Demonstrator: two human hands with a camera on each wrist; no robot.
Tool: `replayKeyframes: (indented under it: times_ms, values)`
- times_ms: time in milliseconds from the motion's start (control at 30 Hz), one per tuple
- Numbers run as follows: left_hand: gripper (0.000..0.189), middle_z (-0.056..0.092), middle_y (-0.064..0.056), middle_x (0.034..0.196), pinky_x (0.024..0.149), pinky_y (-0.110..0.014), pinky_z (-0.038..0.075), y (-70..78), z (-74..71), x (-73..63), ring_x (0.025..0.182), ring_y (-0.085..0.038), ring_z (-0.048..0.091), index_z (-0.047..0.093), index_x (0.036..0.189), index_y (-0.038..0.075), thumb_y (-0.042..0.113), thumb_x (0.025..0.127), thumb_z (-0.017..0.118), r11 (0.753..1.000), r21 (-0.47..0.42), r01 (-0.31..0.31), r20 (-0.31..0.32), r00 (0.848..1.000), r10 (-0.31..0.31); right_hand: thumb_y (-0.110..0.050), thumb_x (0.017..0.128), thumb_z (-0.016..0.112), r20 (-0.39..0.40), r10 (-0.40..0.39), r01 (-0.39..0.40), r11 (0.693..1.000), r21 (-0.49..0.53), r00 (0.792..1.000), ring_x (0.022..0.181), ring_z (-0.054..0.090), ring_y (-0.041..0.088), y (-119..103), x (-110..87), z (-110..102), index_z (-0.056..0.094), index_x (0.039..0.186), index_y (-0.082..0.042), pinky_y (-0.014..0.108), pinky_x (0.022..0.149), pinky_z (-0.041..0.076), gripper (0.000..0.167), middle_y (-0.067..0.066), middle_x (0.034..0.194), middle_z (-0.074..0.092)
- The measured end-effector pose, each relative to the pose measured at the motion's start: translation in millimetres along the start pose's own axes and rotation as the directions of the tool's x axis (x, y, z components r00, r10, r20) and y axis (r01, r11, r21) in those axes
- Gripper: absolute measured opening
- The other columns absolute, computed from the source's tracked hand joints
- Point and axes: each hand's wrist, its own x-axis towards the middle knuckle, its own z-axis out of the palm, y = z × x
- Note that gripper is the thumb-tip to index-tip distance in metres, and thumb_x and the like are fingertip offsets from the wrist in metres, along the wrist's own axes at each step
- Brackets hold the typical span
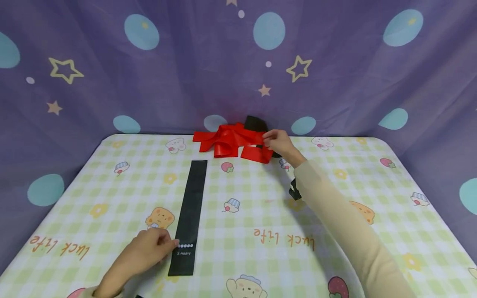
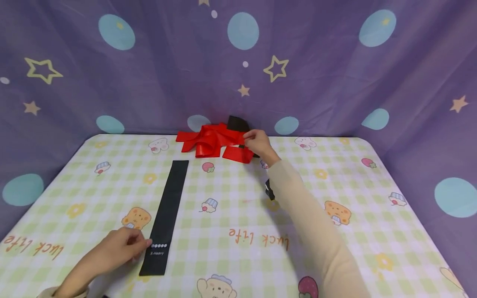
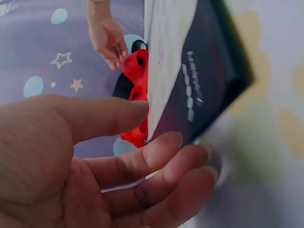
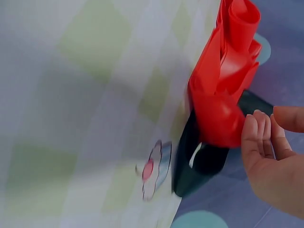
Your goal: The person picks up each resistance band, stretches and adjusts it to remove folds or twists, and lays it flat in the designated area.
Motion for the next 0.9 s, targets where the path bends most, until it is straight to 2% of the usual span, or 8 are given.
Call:
replayKeyframes:
  times_ms: [100, 167, 267, 367, 433, 600, 767, 900]
  values:
    - [0.028, 0.048, 0.003, 0.053, 0.047, -0.024, 0.034, 7.6, -1.4, 3.5, 0.049, -0.012, 0.046, 0.056, 0.067, 0.013, 0.028, 0.089, 0.064, 1.000, 0.022, 0.015, -0.035, 0.999, -0.014, 0.002, 0.089, 0.048, -0.028, -0.023, 0.021, 0.998, -0.053, 0.999, 0.092, 0.057, 0.030, 4, 0.6, -7, 0.053, 0.119, 0.012, 0.043, 0.092, 0.049, 0.032, 0.025, 0.113, 0.057]
    - [0.027, 0.046, 0.004, 0.054, 0.048, -0.024, 0.032, 12.2, -3.1, 5.8, 0.049, -0.011, 0.043, 0.056, 0.067, 0.014, 0.027, 0.090, 0.063, 0.999, 0.038, -0.018, -0.059, 0.998, 0.021, 0.001, 0.089, 0.049, -0.050, -0.034, 0.028, 0.994, -0.103, 0.998, 0.089, 0.057, 0.028, 6, 0.6, -12, 0.055, 0.117, 0.010, 0.042, 0.090, 0.050, 0.030, 0.022, 0.108, 0.058]
    - [0.025, 0.043, 0.005, 0.055, 0.047, -0.023, 0.032, 20.3, -5.4, 9.2, 0.048, -0.009, 0.039, 0.058, 0.069, 0.015, 0.026, 0.091, 0.062, 0.996, 0.032, -0.083, -0.073, 0.994, 0.085, 0.000, 0.086, 0.053, -0.084, -0.049, 0.032, 0.981, -0.191, 0.995, 0.086, 0.055, 0.023, 9, -0.1, -17, 0.058, 0.113, 0.007, 0.033, 0.083, 0.051, 0.029, 0.017, 0.100, 0.059]
    - [0.021, 0.044, 0.004, 0.055, 0.044, -0.023, 0.031, 30.5, -7.0, 14.1, 0.046, -0.008, 0.036, 0.060, 0.074, 0.013, 0.023, 0.092, 0.060, 0.989, -0.003, -0.145, -0.073, 0.987, 0.144, 0.000, 0.083, 0.055, -0.104, -0.071, 0.042, 0.965, -0.260, 0.992, 0.086, 0.053, 0.021, 10, -1.9, -22, 0.059, 0.112, 0.007, 0.024, 0.075, 0.046, 0.029, 0.013, 0.096, 0.058]
    - [0.017, 0.046, 0.003, 0.057, 0.045, -0.023, 0.032, 38.3, -6.9, 18.4, 0.046, -0.009, 0.037, 0.061, 0.078, 0.013, 0.021, 0.093, 0.059, 0.985, -0.021, -0.172, -0.069, 0.983, 0.170, 0.001, 0.082, 0.056, -0.107, -0.084, 0.050, 0.956, -0.288, 0.991, 0.088, 0.053, 0.021, 12, -2.8, -25, 0.058, 0.112, 0.008, 0.022, 0.075, 0.044, 0.030, 0.012, 0.095, 0.058]
    - [0.010, 0.051, 0.002, 0.062, 0.047, -0.024, 0.035, 60.5, -3.4, 29.9, 0.048, -0.010, 0.042, 0.061, 0.086, 0.011, 0.018, 0.092, 0.058, 0.971, -0.038, -0.236, -0.080, 0.969, 0.232, 0.003, 0.079, 0.059, -0.110, -0.081, 0.040, 0.941, -0.335, 0.991, 0.094, 0.053, 0.026, 19, -3.9, -31, 0.057, 0.112, 0.009, 0.027, 0.082, 0.044, 0.034, 0.016, 0.100, 0.058]
    - [0.010, 0.057, -0.001, 0.070, 0.050, -0.026, 0.041, 83.1, 3.8, 42.3, 0.052, -0.011, 0.049, 0.062, 0.094, 0.008, 0.017, 0.092, 0.058, 0.960, -0.083, -0.268, -0.068, 0.962, 0.263, 0.002, 0.077, 0.061, -0.105, -0.048, 0.007, 0.933, -0.359, 0.993, 0.099, 0.053, 0.030, 25, -3.9, -31, 0.057, 0.114, 0.008, 0.035, 0.089, 0.044, 0.038, 0.022, 0.109, 0.058]
    - [0.010, 0.058, 0.000, 0.072, 0.051, -0.027, 0.042, 99.9, 13.6, 53.9, 0.052, -0.012, 0.050, 0.062, 0.094, 0.008, 0.017, 0.091, 0.059, 0.951, -0.093, -0.296, -0.056, 0.955, 0.291, 0.001, 0.078, 0.061, -0.128, -0.026, -0.026, 0.921, -0.388, 0.991, 0.104, 0.052, 0.033, 30, -2.4, -32, 0.056, 0.116, 0.006, 0.040, 0.096, 0.043, 0.039, 0.023, 0.115, 0.057]
